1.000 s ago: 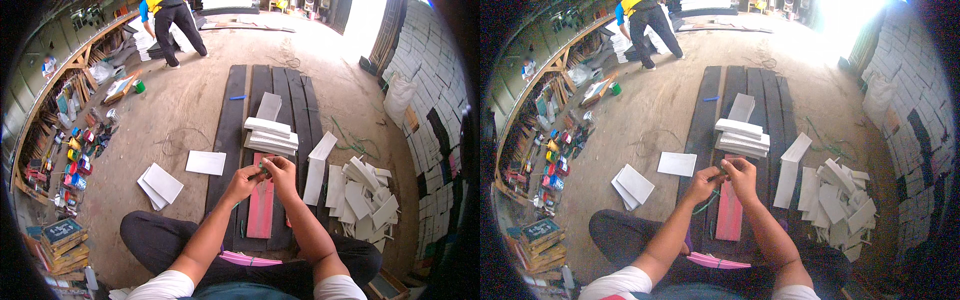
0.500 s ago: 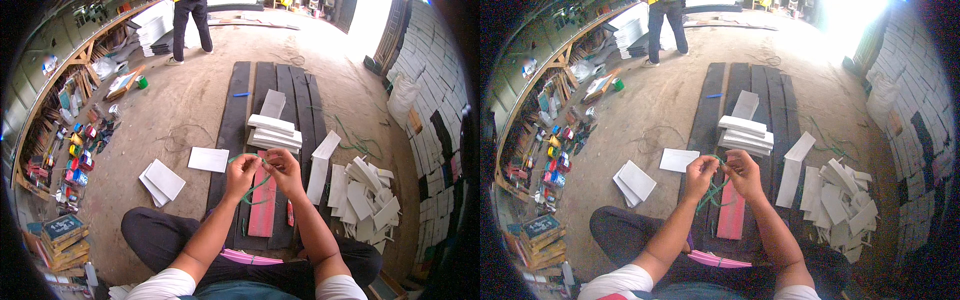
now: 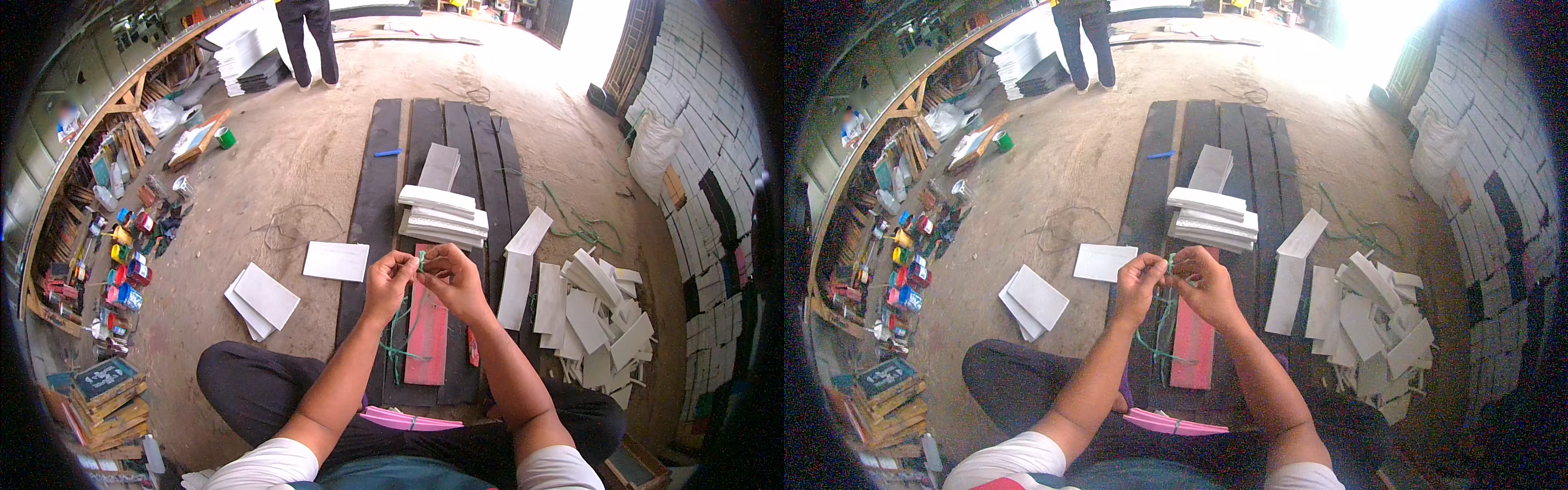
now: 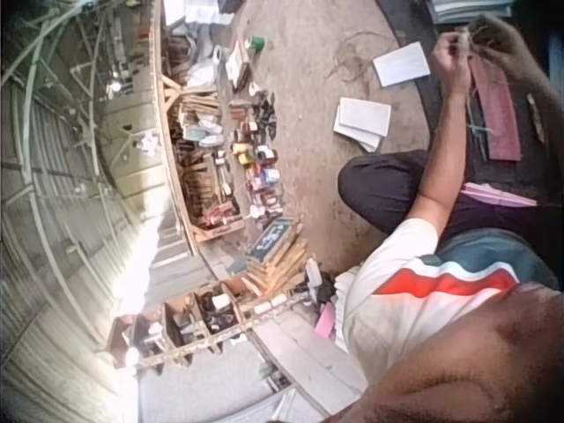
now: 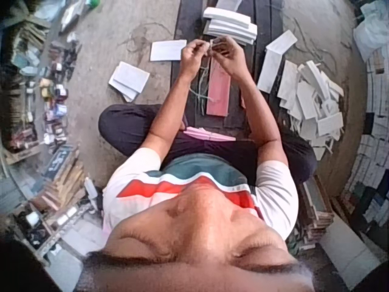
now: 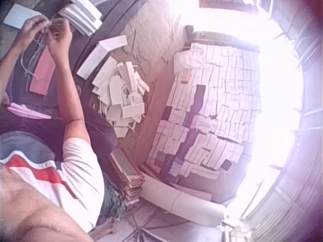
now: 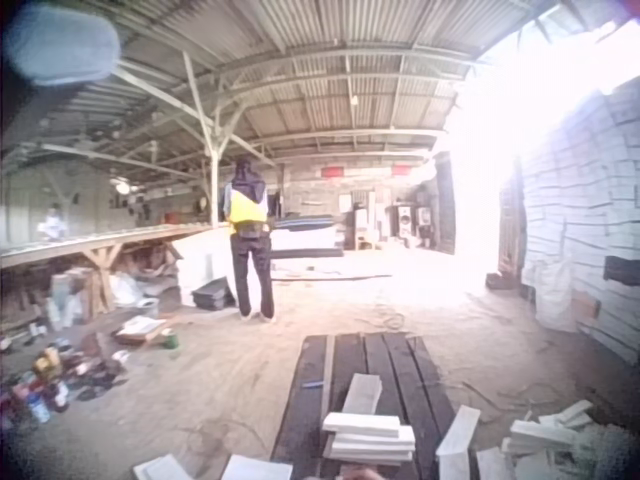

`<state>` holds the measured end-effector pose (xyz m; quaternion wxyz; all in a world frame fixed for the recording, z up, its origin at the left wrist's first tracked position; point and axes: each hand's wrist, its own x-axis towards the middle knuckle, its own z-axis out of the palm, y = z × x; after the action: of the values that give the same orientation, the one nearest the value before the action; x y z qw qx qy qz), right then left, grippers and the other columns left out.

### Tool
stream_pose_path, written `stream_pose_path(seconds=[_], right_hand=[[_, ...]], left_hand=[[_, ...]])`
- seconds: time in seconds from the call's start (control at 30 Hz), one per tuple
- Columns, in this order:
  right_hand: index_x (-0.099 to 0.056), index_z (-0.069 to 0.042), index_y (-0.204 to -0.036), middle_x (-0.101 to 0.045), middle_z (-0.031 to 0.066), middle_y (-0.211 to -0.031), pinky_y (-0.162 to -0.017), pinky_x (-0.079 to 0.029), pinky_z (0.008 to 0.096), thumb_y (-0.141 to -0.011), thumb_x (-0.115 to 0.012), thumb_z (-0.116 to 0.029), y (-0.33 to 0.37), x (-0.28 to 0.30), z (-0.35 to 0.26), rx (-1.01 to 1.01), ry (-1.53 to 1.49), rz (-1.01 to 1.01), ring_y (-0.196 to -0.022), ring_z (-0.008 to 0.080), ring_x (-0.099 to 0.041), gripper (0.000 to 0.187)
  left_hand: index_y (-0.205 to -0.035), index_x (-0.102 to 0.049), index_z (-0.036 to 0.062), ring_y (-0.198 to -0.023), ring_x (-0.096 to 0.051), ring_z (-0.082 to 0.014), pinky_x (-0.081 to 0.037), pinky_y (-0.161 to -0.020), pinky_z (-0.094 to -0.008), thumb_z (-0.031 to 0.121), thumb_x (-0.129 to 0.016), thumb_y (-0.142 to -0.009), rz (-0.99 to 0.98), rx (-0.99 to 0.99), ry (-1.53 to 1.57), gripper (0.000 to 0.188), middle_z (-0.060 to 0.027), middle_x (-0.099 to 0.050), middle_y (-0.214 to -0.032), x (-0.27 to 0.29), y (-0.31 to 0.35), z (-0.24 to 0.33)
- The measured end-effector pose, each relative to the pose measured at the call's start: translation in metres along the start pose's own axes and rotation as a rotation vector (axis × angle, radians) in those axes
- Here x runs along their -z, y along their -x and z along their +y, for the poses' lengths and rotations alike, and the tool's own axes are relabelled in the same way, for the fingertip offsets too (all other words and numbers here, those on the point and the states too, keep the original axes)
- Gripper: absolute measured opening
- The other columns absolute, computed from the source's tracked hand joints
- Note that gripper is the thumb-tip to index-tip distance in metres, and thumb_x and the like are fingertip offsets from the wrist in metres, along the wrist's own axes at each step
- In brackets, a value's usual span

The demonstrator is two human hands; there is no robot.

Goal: The person sits on the floor and bundles white rectangular boards using green string. They measure and cut the string, tie it around stacks of boards, and arrange the bundles on a wooden platform.

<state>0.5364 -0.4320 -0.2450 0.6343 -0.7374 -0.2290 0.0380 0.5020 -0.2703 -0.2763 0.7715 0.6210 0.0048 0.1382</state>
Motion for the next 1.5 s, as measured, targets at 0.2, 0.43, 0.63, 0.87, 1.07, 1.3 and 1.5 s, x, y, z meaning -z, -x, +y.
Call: stream_pose_path(seconds=[0.2,0.43,0.63,0.87,1.07,1.3,1.5], right_hand=[[-0.067,-0.002,-0.102,-0.073,0.0102,-0.086,-0.069,-0.054,0.031,-0.087,-0.081,-0.017,0.001,0.0,-0.01,0.103,0.186,0.099,-0.077,0.0148,-0.069,0.025],[-0.066,-0.002,-0.097,-0.069,0.0132,-0.083,-0.064,-0.053,0.0347,-0.092,-0.075,-0.015,0.003,-0.006,0.007,0.09,0.205,0.134,-0.072,0.0222,-0.068,0.016],[-0.062,0.0,-0.099,-0.069,0.01,-0.089,-0.067,-0.053,0.0331,-0.094,-0.067,-0.002,0.008,-0.011,0.021,0.344,0.412,0.208,-0.077,0.0179,-0.067,0.007],[-0.062,-0.004,-0.099,-0.067,0.0149,-0.086,-0.064,-0.054,0.0391,-0.092,-0.071,-0.01,0.012,-0.014,0.011,0.239,0.27,0.264,-0.073,0.0329,-0.069,0.013],[-0.061,-0.003,-0.099,-0.066,0.0113,-0.086,-0.064,-0.052,0.0352,-0.094,-0.069,-0.009,0.01,-0.012,0.029,0.349,0.452,0.265,-0.072,0.0237,-0.067,0.011],[-0.061,-0.002,-0.106,-0.064,0.0127,-0.086,-0.064,-0.052,0.0346,-0.096,-0.069,-0.012,0.014,-0.022,0.043,0.159,-0.02,0.303,-0.073,0.0227,-0.065,0.016],[-0.063,-0.001,-0.103,-0.063,0.0053,-0.087,-0.067,-0.047,0.0267,-0.096,-0.071,-0.011,0.016,-0.017,0.026,0.152,0.342,0.205,-0.077,0.0115,-0.059,0.014]], left_hand=[[-0.092,-0.068,0.0031,-0.069,-0.056,-0.0039,-0.046,-0.063,-0.022,0.02,-0.068,-0.1,0.074,-0.009,-0.077,0.019,0.0028,-0.064,-0.077,-0.012,0.002,0.006],[-0.096,-0.065,0.0069,-0.065,-0.052,-0.004,-0.043,-0.06,-0.0231,0.025,-0.063,-0.103,0.035,0.053,0.029,0.02,0.0049,-0.06,-0.076,-0.013,0.003,-0.012],[-0.099,-0.064,0.0111,-0.064,-0.052,-0.0051,-0.044,-0.058,-0.0234,0.026,-0.061,-0.104,0.106,0.396,0.436,0.016,0.0059,-0.057,-0.077,-0.024,0.008,-0.014],[-0.1,-0.064,0.0121,-0.066,-0.055,-0.0063,-0.045,-0.059,-0.0237,0.026,-0.061,-0.104,0.111,0.283,0.287,0.014,0.0046,-0.063,-0.081,-0.027,0.012,-0.018],[-0.101,-0.065,0.0141,-0.069,-0.058,-0.0066,-0.047,-0.061,-0.0239,0.027,-0.062,-0.103,0.068,0.318,0.372,0.014,0.0039,-0.066,-0.083,-0.024,0.013,-0.03],[-0.1,-0.063,0.0148,-0.07,-0.058,-0.0069,-0.048,-0.063,-0.0248,0.028,-0.061,-0.104,0.123,0.396,0.474,0.014,0.0035,-0.065,-0.083,-0.027,0.015,-0.032],[-0.099,-0.061,0.0128,-0.067,-0.054,-0.0065,-0.045,-0.062,-0.0241,0.029,-0.059,-0.105,0.155,0.28,0.28,0.017,0.0043,-0.062,-0.081,-0.03,0.015,-0.029]])
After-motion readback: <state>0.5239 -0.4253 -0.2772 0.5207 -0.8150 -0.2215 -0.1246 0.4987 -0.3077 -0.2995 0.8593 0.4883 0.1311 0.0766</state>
